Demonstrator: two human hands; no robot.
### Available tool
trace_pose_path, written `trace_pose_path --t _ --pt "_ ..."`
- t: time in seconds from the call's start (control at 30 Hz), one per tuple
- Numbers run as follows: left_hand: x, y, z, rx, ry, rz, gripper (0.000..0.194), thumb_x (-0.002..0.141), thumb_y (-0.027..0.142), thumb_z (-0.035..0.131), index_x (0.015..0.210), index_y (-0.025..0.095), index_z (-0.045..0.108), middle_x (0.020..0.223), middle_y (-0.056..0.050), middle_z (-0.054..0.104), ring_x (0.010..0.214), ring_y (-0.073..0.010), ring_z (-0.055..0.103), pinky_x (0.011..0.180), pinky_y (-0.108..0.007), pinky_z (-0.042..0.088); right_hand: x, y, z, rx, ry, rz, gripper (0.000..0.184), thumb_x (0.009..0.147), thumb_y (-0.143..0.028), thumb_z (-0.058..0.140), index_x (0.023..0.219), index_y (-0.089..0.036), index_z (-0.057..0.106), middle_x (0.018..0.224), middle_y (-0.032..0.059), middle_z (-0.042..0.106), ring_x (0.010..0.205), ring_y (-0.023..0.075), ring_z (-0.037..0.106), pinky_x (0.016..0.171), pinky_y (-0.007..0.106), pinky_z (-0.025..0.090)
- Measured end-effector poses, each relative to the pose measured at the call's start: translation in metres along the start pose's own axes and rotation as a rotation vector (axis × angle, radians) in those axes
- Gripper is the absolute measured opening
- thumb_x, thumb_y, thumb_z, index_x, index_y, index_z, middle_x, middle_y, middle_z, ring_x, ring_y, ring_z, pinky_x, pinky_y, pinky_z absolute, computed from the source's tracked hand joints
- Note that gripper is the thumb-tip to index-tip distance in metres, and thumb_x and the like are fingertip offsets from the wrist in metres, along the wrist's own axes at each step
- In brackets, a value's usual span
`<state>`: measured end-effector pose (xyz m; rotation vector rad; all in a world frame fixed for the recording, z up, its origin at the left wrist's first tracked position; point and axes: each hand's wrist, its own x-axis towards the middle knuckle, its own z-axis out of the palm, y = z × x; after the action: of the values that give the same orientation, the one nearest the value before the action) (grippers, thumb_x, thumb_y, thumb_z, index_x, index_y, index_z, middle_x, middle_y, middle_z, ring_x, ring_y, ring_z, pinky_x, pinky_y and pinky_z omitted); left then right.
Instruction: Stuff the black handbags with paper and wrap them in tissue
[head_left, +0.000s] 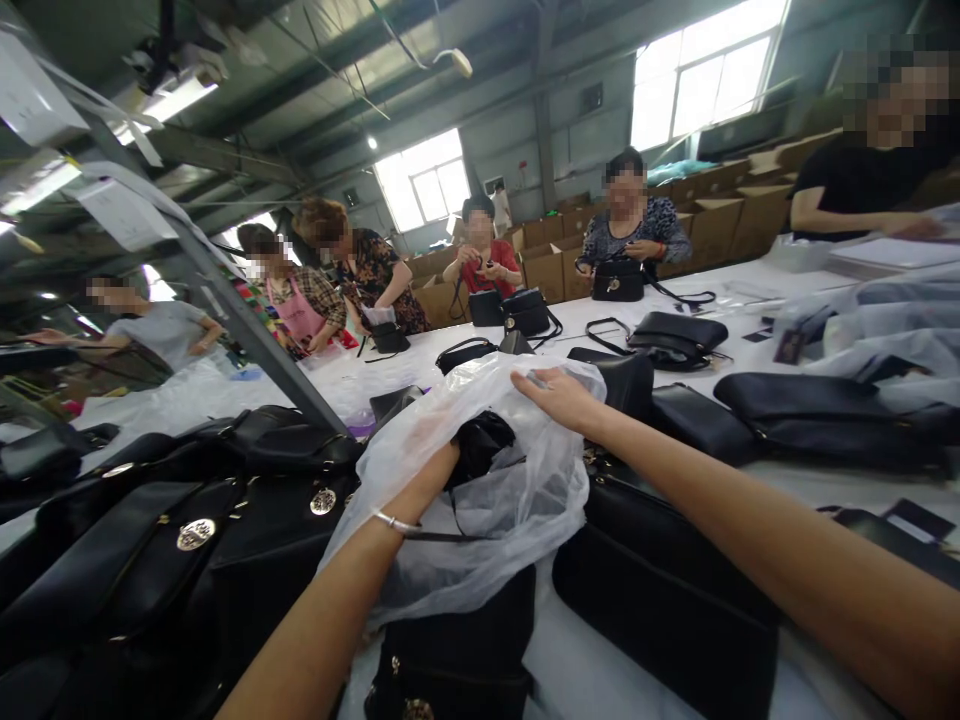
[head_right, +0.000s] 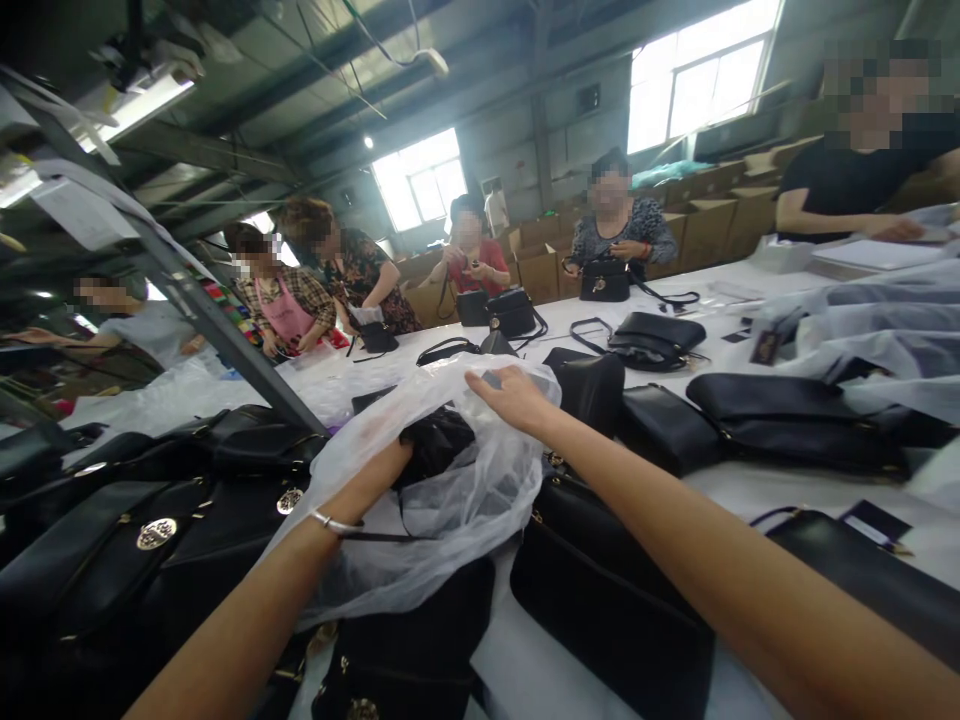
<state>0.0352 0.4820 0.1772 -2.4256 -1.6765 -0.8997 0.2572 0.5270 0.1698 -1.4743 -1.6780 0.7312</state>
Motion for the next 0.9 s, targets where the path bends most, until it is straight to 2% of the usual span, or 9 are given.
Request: trace_pose_path --t 0.13,0.27,0.37,0.47,0.57,0.73,0.83,0.9 --pt "-0.005 0.015 -0.028 0.021 -0.070 0.075 0.041 0.080 0.005 0.048 0.109 0.026 0.068 0.119 -0.001 0.069 0.117 -0.0211 0.059 0.111 -0.037 0.040 0.013 -0.002 0.008 -0.059 -0.063 -0.039 0.072 0.087 -0.075 0.037 0.118 -0.016 0.065 0.131 0.0128 0.061 0.131 0.0314 0.046 0.111 0.040 0.032" --pt "-0.031 0.028 -0.041 -0.033 -0.162 0.081 0.060 0.067 -0.006 0.040 0.111 0.025 0.064 0.125 0.001 0.065 0.119 -0.0172 0.058 0.108 -0.034 0.044 0.019 -0.005 0.011 -0.046 -0.077 -0.069 0.084 0.084 -0.080 0.031 0.128 -0.015 0.058 0.139 0.0139 0.054 0.135 0.0309 0.041 0.113 0.039 0.028" --pt "-0.053 0.036 -0.049 0.016 -0.196 0.151 0.066 0.062 -0.009 0.037 0.113 0.024 0.063 0.132 -0.002 0.060 0.119 -0.0194 0.058 0.104 -0.034 0.048 0.022 -0.010 0.012 -0.017 -0.069 -0.078 0.093 0.081 -0.084 0.031 0.137 -0.011 0.051 0.146 0.0168 0.046 0.140 0.0316 0.034 0.115 0.039 0.023" --pt "-0.062 0.042 -0.065 0.065 -0.165 0.229 0.068 0.060 -0.008 0.037 0.115 0.024 0.063 0.131 -0.004 0.061 0.120 -0.0220 0.058 0.104 -0.037 0.047 0.021 -0.015 0.012 0.017 -0.085 -0.060 0.097 0.080 -0.085 0.030 0.142 -0.011 0.046 0.151 0.0168 0.038 0.142 0.0320 0.029 0.117 0.039 0.019" --pt "-0.059 0.048 -0.087 0.041 -0.120 0.260 0.067 0.061 -0.006 0.038 0.114 0.025 0.063 0.127 -0.002 0.063 0.118 -0.0202 0.058 0.103 -0.034 0.047 0.020 -0.015 0.011 0.036 -0.099 -0.034 0.098 0.081 -0.085 0.028 0.145 -0.012 0.041 0.155 0.0152 0.032 0.144 0.0312 0.024 0.118 0.039 0.016" --pt "-0.042 0.056 -0.120 -0.020 -0.069 0.229 0.061 0.059 -0.002 0.040 0.106 0.026 0.066 0.119 0.001 0.067 0.113 -0.0173 0.062 0.098 -0.027 0.049 0.019 -0.008 0.006 0.041 -0.148 0.006 0.095 0.085 -0.080 0.028 0.149 -0.009 0.032 0.157 0.0161 0.025 0.145 0.0296 0.021 0.119 0.044 0.013" --pt "-0.030 0.056 -0.135 -0.060 -0.054 0.212 0.058 0.058 -0.001 0.040 0.101 0.027 0.069 0.114 0.002 0.070 0.110 -0.0178 0.064 0.098 -0.028 0.049 0.009 -0.009 -0.005 0.073 -0.163 -0.056 0.086 0.089 -0.075 0.030 0.144 -0.011 0.043 0.152 0.0158 0.036 0.142 0.0298 0.029 0.119 0.045 0.016" --pt "-0.020 0.055 -0.142 -0.090 -0.036 0.191 0.055 0.059 0.001 0.042 0.099 0.026 0.070 0.112 0.002 0.071 0.108 -0.0194 0.064 0.100 -0.031 0.048 -0.006 -0.015 -0.015 0.111 -0.203 -0.215 0.074 0.092 -0.070 0.032 0.138 -0.016 0.052 0.146 0.0118 0.046 0.139 0.0284 0.036 0.118 0.045 0.019"
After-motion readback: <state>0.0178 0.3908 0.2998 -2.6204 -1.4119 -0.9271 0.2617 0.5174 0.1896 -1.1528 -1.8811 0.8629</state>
